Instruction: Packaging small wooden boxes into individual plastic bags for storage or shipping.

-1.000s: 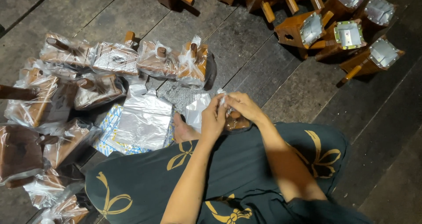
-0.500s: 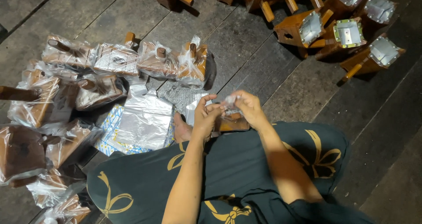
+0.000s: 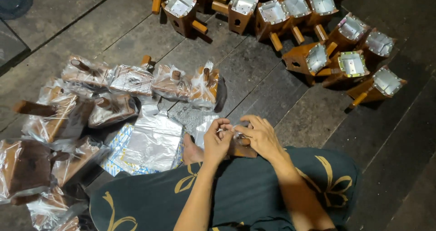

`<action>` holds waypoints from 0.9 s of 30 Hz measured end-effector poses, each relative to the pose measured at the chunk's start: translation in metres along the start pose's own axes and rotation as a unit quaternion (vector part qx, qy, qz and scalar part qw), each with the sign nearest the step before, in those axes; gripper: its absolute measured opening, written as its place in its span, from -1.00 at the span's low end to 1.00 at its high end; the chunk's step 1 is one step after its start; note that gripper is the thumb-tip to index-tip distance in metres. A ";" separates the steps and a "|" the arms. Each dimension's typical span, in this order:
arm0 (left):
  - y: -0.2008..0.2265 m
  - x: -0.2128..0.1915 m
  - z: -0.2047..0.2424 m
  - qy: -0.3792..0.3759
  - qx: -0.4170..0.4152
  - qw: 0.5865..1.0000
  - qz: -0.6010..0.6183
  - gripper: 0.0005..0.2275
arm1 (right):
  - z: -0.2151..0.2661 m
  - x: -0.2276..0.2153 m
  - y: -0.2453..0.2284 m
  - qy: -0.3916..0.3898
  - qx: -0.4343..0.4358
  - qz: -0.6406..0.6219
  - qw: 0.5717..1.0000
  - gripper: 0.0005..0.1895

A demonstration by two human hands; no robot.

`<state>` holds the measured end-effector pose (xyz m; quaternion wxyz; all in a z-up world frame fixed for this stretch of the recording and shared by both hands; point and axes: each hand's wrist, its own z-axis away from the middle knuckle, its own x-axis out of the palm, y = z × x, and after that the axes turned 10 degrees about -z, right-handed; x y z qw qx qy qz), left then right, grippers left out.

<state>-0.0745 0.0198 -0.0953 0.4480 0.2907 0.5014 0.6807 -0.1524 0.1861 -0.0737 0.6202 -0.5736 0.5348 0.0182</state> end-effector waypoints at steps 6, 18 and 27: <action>0.001 -0.011 0.002 -0.021 0.029 0.999 -0.034 -0.70 | 0.017 0.032 0.024 0.090 -0.007 -0.047 0.995 -0.70; 0.028 -0.016 0.011 -0.037 0.055 0.997 -0.035 -0.40 | 0.010 0.024 -0.001 0.061 0.071 -0.251 0.964 -0.73; 0.031 -0.023 0.013 -0.038 0.178 0.945 -0.272 -0.59 | 0.016 0.022 0.031 0.098 0.126 -0.441 0.883 -0.81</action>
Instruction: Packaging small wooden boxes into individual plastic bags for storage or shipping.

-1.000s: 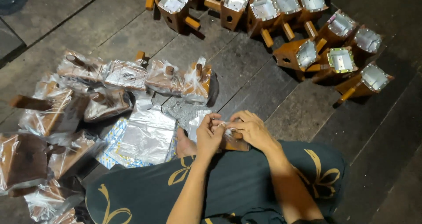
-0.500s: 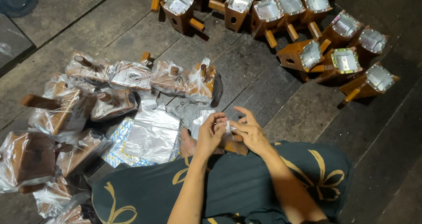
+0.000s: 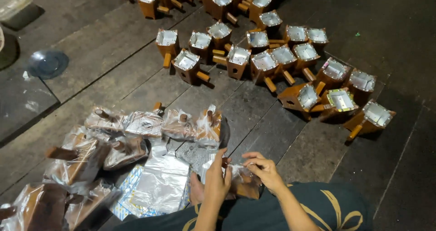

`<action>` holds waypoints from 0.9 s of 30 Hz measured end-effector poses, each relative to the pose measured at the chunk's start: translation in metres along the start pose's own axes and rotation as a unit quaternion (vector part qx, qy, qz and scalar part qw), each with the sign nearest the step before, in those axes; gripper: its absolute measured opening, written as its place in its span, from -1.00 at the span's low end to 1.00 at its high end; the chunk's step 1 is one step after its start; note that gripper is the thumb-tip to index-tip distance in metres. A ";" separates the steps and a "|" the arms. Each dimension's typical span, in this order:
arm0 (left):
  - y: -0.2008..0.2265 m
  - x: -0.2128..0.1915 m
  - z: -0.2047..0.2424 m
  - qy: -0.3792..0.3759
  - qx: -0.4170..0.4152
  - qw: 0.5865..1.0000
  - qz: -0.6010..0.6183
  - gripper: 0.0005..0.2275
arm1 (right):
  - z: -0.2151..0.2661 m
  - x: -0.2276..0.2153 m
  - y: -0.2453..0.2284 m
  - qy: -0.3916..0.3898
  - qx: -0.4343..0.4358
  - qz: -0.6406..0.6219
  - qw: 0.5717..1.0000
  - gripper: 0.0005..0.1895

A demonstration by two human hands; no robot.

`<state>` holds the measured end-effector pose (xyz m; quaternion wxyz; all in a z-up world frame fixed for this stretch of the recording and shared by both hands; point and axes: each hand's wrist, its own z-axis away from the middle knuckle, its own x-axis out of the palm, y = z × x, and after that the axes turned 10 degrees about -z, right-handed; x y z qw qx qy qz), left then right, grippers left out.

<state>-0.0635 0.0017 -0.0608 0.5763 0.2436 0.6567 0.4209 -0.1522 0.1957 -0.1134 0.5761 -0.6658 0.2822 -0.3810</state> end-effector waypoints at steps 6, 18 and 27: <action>-0.034 0.010 0.007 -0.024 0.050 0.979 -0.195 -0.42 | 0.014 -0.039 0.014 0.051 0.097 0.116 0.987 -0.75; -0.036 0.007 0.017 -0.022 0.028 0.927 -0.373 -0.80 | 0.018 -0.028 -0.037 0.142 0.309 0.107 0.934 -0.77; 0.034 -0.005 0.010 -0.016 -0.168 0.964 -0.205 -0.88 | -0.001 -0.003 -0.024 0.129 0.085 0.038 0.987 -0.87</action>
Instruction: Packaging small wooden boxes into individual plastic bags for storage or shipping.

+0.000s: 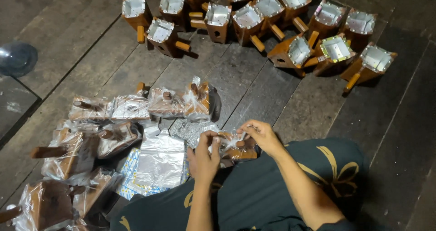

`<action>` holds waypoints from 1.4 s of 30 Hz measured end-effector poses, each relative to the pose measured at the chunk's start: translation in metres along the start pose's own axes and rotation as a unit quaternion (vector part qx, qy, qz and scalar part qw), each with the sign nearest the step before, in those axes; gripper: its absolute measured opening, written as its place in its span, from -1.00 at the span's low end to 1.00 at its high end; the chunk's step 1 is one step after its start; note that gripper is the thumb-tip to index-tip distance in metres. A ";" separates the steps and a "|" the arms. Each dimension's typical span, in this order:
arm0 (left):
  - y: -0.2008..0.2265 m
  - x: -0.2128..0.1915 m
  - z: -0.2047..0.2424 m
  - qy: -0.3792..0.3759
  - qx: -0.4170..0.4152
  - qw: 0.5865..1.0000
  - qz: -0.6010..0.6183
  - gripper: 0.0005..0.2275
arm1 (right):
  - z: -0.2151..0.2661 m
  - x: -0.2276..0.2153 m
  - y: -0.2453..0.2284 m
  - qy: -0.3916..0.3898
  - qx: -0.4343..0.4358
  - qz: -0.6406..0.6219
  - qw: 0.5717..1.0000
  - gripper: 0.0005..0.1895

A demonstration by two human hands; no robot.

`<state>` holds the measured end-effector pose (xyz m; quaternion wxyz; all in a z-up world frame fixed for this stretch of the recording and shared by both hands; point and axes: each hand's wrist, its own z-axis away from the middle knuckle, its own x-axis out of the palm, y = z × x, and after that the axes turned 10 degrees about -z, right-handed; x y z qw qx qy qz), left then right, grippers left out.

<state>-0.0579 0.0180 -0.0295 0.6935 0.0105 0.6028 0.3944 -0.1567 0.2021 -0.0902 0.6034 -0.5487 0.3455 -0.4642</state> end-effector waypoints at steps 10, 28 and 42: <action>0.013 0.062 -0.029 0.050 0.150 0.916 0.369 -0.60 | -0.017 0.008 0.029 0.006 0.035 -0.070 0.997 -0.95; 0.001 0.039 -0.035 -0.058 0.064 0.938 0.337 -0.28 | -0.010 0.003 0.000 -0.041 -0.010 -0.010 0.999 -0.75; -0.010 0.057 -0.041 -0.032 0.042 0.888 0.458 -0.38 | 0.006 0.001 -0.026 -0.014 0.036 -0.016 0.999 -0.68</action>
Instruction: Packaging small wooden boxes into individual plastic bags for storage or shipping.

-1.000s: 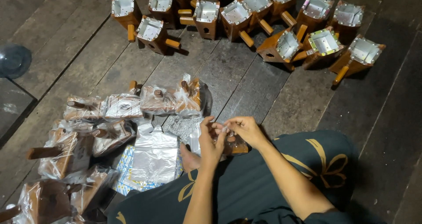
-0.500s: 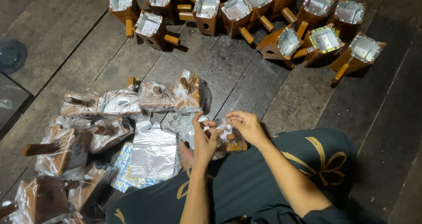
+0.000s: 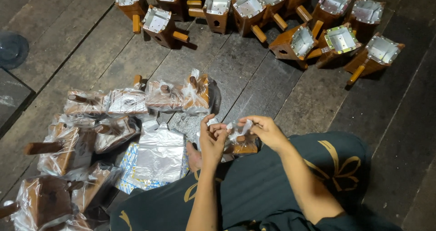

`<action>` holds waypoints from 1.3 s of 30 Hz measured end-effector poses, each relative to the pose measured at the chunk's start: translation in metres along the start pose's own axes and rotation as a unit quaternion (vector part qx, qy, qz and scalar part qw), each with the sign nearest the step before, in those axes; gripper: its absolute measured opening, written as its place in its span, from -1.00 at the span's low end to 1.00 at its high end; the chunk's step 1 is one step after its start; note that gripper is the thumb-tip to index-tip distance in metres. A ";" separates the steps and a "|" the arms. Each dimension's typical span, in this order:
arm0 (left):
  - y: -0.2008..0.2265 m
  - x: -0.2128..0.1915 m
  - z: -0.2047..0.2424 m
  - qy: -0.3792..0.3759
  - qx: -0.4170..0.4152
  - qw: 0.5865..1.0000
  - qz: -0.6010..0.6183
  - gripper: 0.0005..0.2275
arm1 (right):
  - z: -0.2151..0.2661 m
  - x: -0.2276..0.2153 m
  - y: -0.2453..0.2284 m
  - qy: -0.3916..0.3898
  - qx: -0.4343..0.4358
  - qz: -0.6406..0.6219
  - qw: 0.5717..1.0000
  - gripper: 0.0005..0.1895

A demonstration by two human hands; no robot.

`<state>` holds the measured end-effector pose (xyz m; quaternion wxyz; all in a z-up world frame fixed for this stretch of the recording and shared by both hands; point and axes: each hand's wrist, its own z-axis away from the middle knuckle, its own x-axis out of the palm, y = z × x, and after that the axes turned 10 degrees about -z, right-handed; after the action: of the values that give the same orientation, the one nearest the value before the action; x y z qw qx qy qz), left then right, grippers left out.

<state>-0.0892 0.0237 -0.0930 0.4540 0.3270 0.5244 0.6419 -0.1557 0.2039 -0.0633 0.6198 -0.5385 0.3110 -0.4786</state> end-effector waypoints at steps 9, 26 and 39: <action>0.007 0.007 0.006 -0.009 0.035 0.999 -0.009 -0.46 | -0.015 -0.006 0.046 -0.029 0.018 -0.065 0.997 -0.86; 0.026 0.006 0.005 -0.044 0.054 0.983 -0.168 -0.37 | -0.021 0.000 0.055 -0.007 0.003 -0.052 0.999 -0.68; -0.031 -0.006 -0.018 -0.042 -0.100 0.989 0.103 -0.32 | -0.016 0.006 0.022 -0.130 -0.328 0.278 0.894 -0.76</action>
<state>-0.0953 0.0124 -0.1265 0.4373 0.3586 0.4015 0.7204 -0.1623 0.1916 -0.0875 0.5505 -0.6602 0.5041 -0.0837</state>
